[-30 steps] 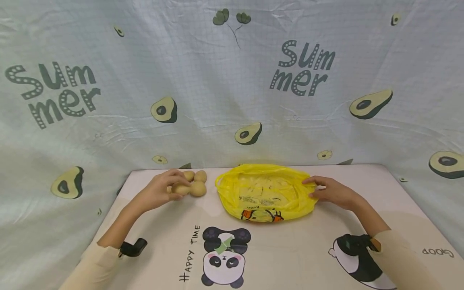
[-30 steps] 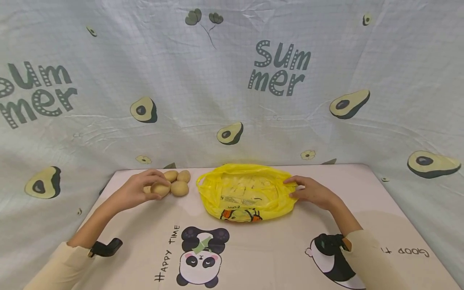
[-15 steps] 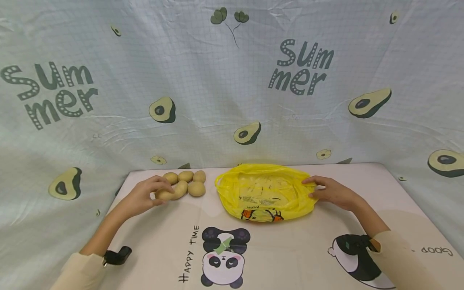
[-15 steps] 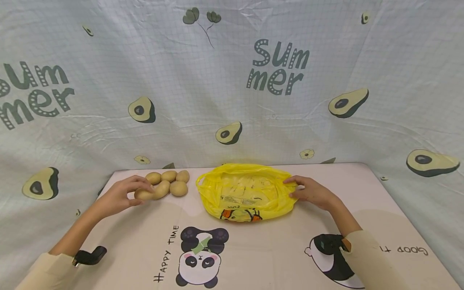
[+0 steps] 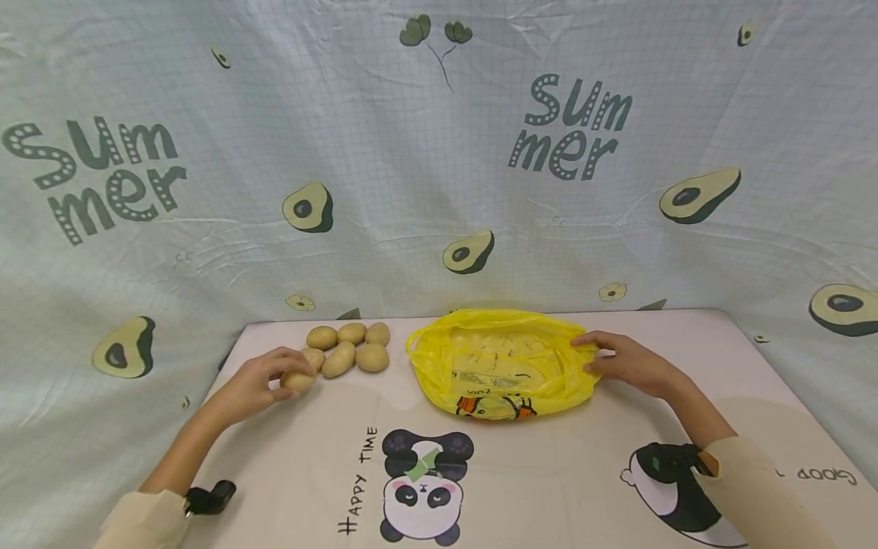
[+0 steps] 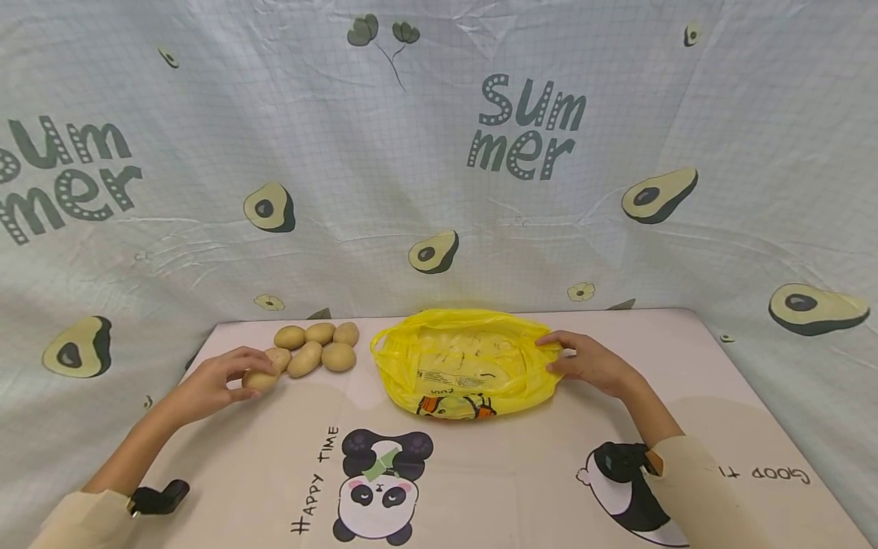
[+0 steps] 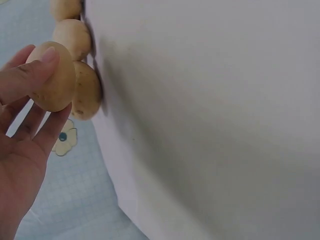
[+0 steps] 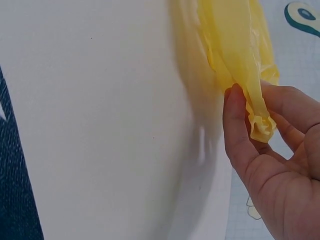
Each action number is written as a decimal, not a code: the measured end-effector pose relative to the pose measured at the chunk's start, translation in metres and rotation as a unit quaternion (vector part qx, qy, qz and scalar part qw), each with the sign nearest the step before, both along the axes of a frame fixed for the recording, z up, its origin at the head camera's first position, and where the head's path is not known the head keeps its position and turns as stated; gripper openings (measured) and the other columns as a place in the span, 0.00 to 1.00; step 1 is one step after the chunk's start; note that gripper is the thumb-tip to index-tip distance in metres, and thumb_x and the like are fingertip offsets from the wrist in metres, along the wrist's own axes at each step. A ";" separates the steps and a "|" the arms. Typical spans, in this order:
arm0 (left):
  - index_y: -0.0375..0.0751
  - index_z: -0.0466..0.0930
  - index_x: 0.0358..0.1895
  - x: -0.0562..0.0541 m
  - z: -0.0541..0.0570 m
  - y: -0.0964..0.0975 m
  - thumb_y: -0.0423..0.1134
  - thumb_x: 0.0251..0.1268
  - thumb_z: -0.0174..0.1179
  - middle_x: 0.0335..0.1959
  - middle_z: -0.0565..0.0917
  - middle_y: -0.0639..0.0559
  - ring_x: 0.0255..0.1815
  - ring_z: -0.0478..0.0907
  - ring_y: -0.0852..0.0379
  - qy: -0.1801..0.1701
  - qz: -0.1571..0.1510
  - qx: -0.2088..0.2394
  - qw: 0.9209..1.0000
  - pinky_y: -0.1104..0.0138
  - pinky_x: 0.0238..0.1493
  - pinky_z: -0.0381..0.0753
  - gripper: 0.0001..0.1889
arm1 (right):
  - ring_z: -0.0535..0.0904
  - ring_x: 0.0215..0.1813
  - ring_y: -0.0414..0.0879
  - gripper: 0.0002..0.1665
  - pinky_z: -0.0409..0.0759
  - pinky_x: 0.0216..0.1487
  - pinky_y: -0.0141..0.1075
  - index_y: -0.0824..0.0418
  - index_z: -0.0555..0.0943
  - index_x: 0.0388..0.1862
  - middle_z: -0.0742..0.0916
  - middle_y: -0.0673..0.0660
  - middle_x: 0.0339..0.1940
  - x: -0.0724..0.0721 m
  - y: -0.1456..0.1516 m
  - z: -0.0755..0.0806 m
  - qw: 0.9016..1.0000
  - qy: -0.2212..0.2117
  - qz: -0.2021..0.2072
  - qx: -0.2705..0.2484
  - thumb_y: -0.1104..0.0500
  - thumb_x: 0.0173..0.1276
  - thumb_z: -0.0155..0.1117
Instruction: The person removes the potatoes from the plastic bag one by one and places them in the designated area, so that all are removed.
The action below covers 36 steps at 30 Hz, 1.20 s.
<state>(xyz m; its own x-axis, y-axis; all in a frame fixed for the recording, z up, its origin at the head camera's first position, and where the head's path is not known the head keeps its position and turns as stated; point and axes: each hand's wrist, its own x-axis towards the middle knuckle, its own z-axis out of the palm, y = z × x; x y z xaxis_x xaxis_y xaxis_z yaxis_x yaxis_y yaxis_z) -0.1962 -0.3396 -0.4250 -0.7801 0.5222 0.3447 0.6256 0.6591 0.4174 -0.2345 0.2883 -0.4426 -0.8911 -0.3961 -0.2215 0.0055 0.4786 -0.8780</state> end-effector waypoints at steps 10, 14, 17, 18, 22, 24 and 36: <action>0.45 0.87 0.47 -0.004 -0.011 -0.009 0.23 0.43 0.77 0.50 0.85 0.49 0.52 0.78 0.59 -0.005 -0.001 0.006 1.000 0.75 0.49 0.74 0.24 | 0.69 0.67 0.62 0.32 0.80 0.57 0.37 0.64 0.71 0.71 0.54 0.71 0.81 0.000 -0.001 0.002 1.000 -0.008 -0.008 -0.004 0.60 0.71 0.66; 0.44 0.87 0.46 -0.003 -0.013 -0.010 0.25 0.43 0.77 0.49 0.85 0.49 0.52 0.79 0.57 -0.007 -0.006 0.010 1.000 0.78 0.51 0.72 0.23 | 0.70 0.65 0.61 0.32 0.80 0.57 0.37 0.64 0.71 0.72 0.55 0.70 0.81 0.000 -0.002 0.002 1.000 -0.008 -0.010 -0.005 0.60 0.71 0.66; 0.42 0.87 0.47 -0.003 -0.013 -0.010 0.26 0.44 0.77 0.49 0.85 0.48 0.52 0.79 0.58 -0.026 -0.014 0.018 0.999 0.76 0.50 0.75 0.22 | 0.71 0.64 0.60 0.32 0.80 0.56 0.36 0.64 0.71 0.71 0.56 0.70 0.81 0.000 -0.002 0.002 1.000 -0.007 -0.010 -0.006 0.60 0.71 0.66; 0.42 0.87 0.47 -0.003 -0.014 -0.010 0.26 0.44 0.77 0.49 0.85 0.47 0.52 0.79 0.59 -0.031 -0.017 0.019 0.999 0.75 0.50 0.77 0.22 | 0.71 0.64 0.60 0.32 0.80 0.55 0.35 0.64 0.71 0.71 0.56 0.70 0.81 0.000 -0.002 0.002 1.000 -0.007 -0.011 -0.006 0.60 0.71 0.66; 0.41 0.87 0.47 -0.003 -0.014 -0.011 0.28 0.43 0.78 0.49 0.86 0.44 0.53 0.79 0.63 -0.055 -0.013 0.019 0.998 0.71 0.48 0.82 0.22 | 0.70 0.65 0.60 0.31 0.80 0.55 0.34 0.64 0.71 0.71 0.55 0.70 0.81 -0.001 -0.002 0.001 1.000 -0.009 -0.011 -0.012 0.60 0.71 0.66; 0.42 0.88 0.46 -0.003 -0.014 -0.013 0.28 0.42 0.79 0.48 0.87 0.44 0.53 0.80 0.63 -0.058 -0.003 0.012 0.998 0.67 0.47 0.84 0.22 | 0.70 0.65 0.61 0.31 0.80 0.55 0.33 0.65 0.70 0.71 0.53 0.71 0.81 -0.002 -0.003 0.000 1.000 -0.010 -0.010 -0.014 0.61 0.71 0.66; 0.40 0.87 0.43 -0.005 -0.015 -0.015 0.20 0.40 0.77 0.44 0.88 0.48 0.48 0.84 0.51 -0.006 0.034 0.000 0.999 0.56 0.44 0.86 0.22 | 0.73 0.60 0.58 0.32 0.81 0.53 0.33 0.66 0.68 0.73 0.53 0.70 0.81 -0.006 -0.005 -0.002 1.000 -0.012 -0.011 -0.027 0.61 0.72 0.64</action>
